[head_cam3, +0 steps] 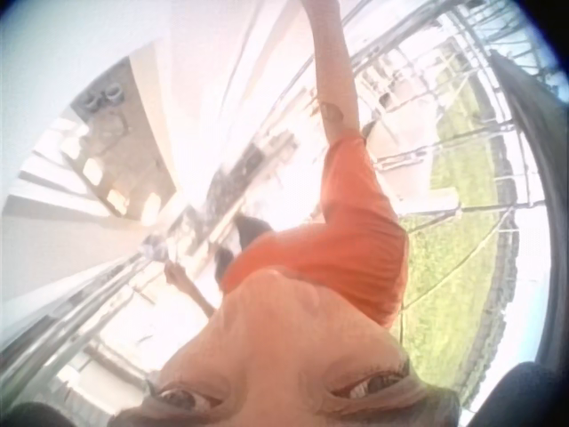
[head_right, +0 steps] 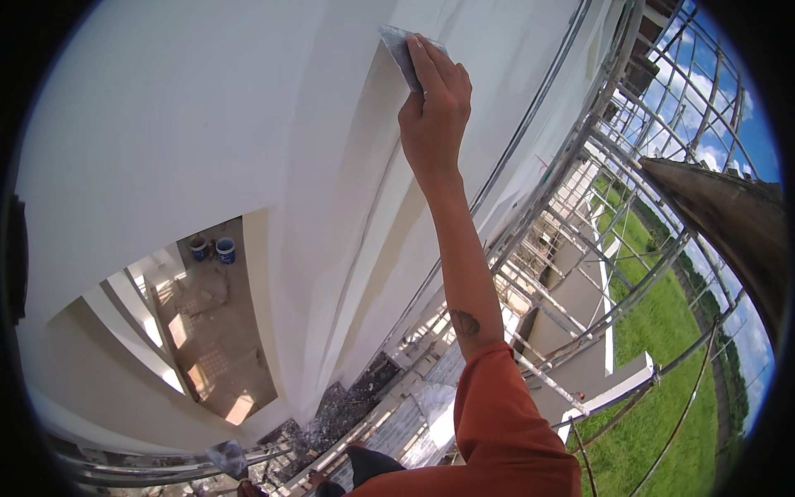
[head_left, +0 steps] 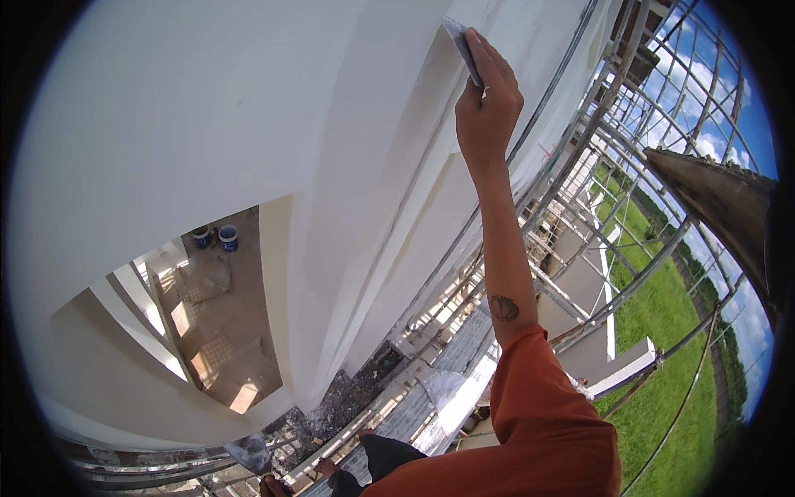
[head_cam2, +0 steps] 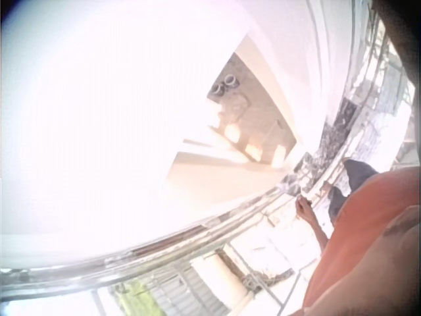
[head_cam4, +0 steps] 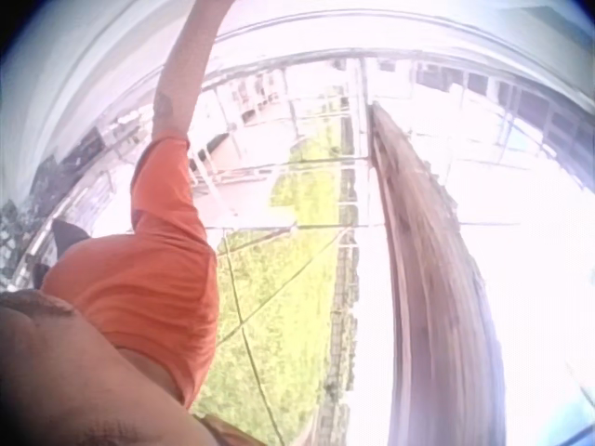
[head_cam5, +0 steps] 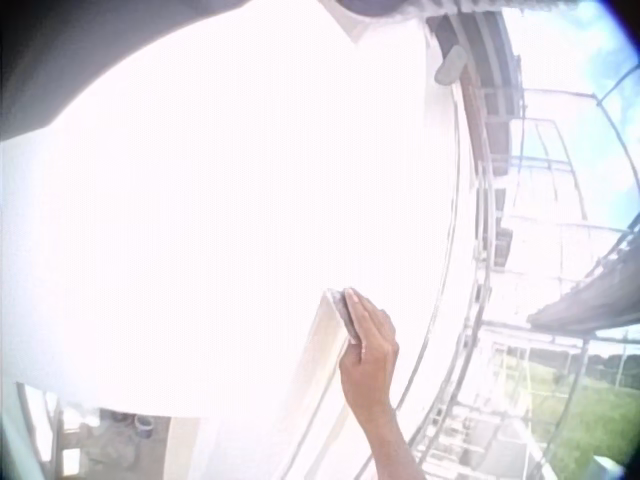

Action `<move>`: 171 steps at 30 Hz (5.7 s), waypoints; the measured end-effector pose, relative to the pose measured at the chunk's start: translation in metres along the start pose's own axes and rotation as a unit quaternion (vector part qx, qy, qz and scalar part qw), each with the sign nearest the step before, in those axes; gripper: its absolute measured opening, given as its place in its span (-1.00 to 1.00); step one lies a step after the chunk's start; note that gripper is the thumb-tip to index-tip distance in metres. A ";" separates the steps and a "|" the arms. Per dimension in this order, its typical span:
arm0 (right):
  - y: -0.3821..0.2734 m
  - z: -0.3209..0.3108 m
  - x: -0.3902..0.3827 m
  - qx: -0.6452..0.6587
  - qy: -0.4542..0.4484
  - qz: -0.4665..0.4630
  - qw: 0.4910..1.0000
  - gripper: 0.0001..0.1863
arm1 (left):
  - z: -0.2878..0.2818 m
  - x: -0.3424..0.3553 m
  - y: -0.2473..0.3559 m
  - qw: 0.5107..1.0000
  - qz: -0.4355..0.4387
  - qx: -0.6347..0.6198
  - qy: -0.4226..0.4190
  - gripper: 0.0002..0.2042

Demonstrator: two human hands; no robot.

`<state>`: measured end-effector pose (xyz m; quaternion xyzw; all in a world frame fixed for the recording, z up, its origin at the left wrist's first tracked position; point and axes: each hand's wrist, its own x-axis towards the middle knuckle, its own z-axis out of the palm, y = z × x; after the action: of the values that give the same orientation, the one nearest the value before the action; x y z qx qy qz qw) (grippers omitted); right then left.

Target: The person applies plaster to a white wall using a trowel and a hawk while standing on scaffolding. They repeatedly scoop plaster from the hawk and smooth it onto the wall surface, occasionally scraping excess material back onto the hawk.

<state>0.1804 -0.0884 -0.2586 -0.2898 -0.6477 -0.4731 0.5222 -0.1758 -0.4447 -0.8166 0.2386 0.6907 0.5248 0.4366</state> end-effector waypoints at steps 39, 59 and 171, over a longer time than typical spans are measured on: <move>-0.207 -0.164 -0.249 0.399 -0.335 0.513 0.682 -0.47 | 0.193 -0.024 0.156 0.876 -0.086 -0.237 -0.411 -0.61; -0.008 -0.004 -0.014 -0.015 -0.070 0.000 0.997 -0.26 | 0.150 -0.031 0.182 0.897 0.025 -0.194 -0.397 -0.65; -0.118 -0.218 -0.489 0.394 -0.319 0.822 0.259 -0.42 | 0.320 -0.023 0.538 0.632 0.691 0.187 0.298 -0.64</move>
<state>0.3056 -0.2750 -0.7589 -0.5526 -0.2825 0.6547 0.4315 0.0396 -0.1167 -0.3278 0.5526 0.4999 0.5754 -0.3372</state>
